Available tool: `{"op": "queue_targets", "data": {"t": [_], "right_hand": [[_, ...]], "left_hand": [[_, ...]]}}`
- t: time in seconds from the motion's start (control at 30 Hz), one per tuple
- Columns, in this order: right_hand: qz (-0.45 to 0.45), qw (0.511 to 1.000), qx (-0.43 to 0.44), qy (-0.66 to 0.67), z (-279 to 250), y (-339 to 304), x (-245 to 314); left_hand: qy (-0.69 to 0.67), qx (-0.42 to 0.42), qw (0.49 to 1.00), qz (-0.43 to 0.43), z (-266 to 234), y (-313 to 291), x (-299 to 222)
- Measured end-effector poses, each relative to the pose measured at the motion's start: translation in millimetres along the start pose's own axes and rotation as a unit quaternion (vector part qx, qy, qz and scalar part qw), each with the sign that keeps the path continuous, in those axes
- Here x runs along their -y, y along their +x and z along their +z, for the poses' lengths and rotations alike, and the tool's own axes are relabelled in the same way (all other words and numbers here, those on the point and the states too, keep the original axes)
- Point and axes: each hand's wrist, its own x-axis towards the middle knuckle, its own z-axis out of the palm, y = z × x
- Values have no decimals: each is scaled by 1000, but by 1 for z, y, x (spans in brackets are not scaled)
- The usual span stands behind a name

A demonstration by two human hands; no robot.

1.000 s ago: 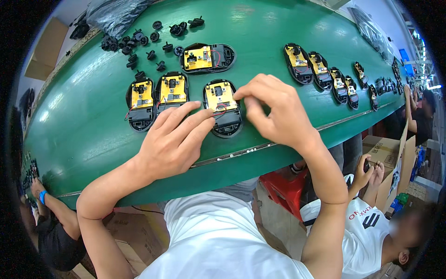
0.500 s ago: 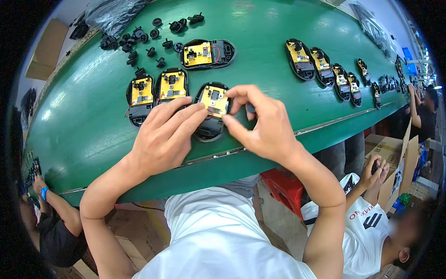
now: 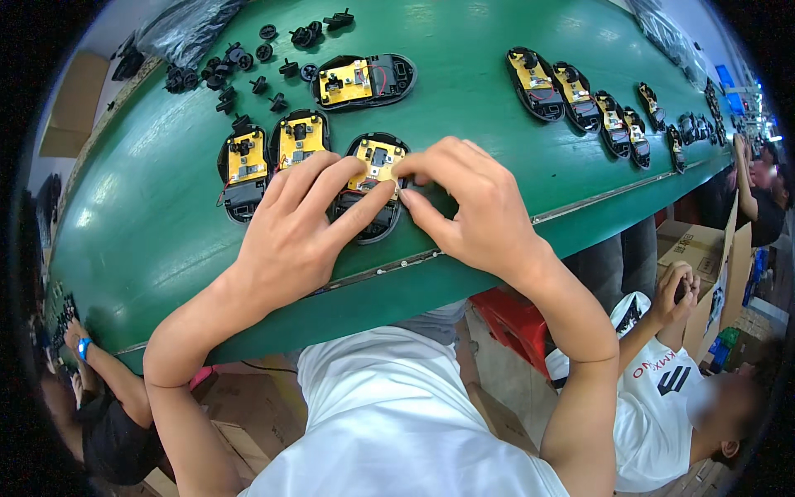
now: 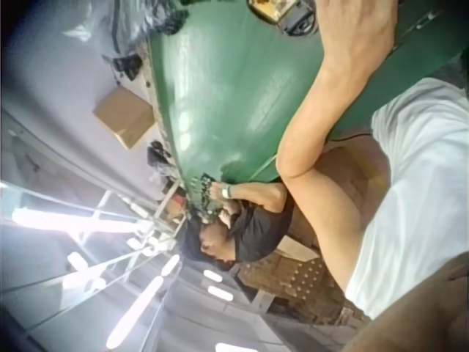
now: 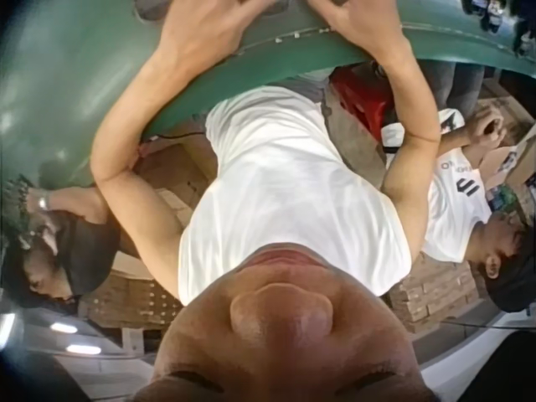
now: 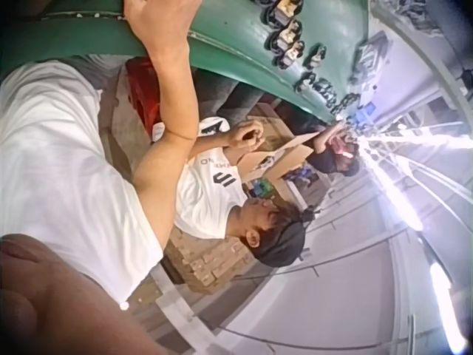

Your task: Assembling small electronic device housings by placing internal components into plastic shells on a production line

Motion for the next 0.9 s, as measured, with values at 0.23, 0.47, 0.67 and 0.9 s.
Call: {"op": "queue_targets", "data": {"t": [0.23,0.47,0.67,0.9], "right_hand": [[86,995,53,23,-8,8,7],[160,959,49,229,-17,4,-13],[196,931,19,309,-18,-4,-11],[202,943,-27,262,-22,-1,-9]], "left_hand": [[-18,25,999,-17,-6,-5,-3],[-24,42,999,-12,-7,-4,-3],[-42,26,999,-19,-6,-3,-6],[-51,16,998,-30,-5,-2,-7]]}}
